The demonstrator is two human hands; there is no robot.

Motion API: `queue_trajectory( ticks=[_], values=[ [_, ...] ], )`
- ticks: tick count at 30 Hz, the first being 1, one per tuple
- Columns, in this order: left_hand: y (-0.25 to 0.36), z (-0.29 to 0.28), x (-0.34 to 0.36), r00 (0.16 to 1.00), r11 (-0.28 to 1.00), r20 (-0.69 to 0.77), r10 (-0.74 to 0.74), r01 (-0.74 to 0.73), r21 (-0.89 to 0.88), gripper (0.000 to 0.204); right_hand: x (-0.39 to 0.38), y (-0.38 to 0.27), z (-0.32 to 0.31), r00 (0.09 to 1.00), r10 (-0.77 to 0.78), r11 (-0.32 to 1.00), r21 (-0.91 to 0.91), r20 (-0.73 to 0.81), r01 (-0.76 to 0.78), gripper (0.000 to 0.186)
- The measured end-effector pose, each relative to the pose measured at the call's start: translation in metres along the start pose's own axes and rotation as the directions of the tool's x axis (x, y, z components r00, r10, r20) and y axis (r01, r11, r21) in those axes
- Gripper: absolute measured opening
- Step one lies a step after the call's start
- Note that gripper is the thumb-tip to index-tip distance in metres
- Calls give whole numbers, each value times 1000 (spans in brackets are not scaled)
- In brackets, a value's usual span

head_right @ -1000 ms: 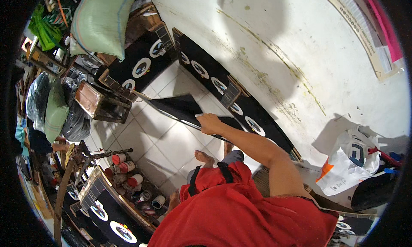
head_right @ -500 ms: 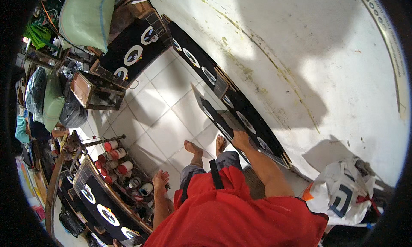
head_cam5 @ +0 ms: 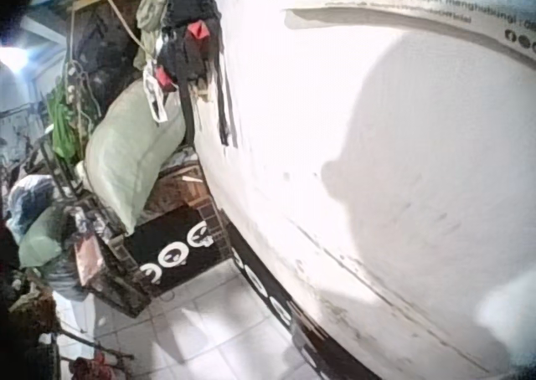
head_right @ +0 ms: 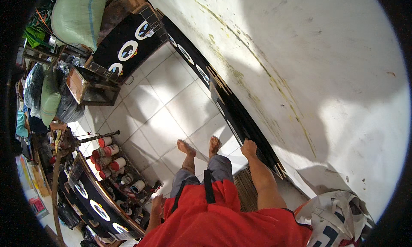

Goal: The person repeatedly lifts a screen-printing frame to reveal a printed black fabric with cartoon cat faces, then places the fabric on the floor. The person handles the fabric and frame multiple times in a repetitive cycle.

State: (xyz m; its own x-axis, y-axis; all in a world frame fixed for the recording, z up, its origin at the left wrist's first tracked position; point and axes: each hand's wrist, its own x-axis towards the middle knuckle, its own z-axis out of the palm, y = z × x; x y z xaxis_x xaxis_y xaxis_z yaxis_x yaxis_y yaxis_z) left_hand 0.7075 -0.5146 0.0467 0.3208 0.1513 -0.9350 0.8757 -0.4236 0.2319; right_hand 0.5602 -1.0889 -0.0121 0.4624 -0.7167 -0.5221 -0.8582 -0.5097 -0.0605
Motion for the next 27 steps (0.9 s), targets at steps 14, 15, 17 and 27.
queue_trajectory(
  ticks=[14,15,17,27],
  values=[
    [79,37,-29,979,974,-28,202,-203,-97,30,28,9,-9,999,17,996,-87,-36,-20,20],
    [77,38,-30,981,976,-29,193,-195,-102,30,29,9,-10,999,24,996,-90,-34,-27,19],
    [71,39,-30,985,980,-34,170,-173,-96,31,31,10,-10,998,43,995,-88,-42,-47,18],
    [42,37,-30,996,997,-57,75,-75,-11,40,38,19,-11,997,46,990,-133,-56,-53,19]
  ],
)
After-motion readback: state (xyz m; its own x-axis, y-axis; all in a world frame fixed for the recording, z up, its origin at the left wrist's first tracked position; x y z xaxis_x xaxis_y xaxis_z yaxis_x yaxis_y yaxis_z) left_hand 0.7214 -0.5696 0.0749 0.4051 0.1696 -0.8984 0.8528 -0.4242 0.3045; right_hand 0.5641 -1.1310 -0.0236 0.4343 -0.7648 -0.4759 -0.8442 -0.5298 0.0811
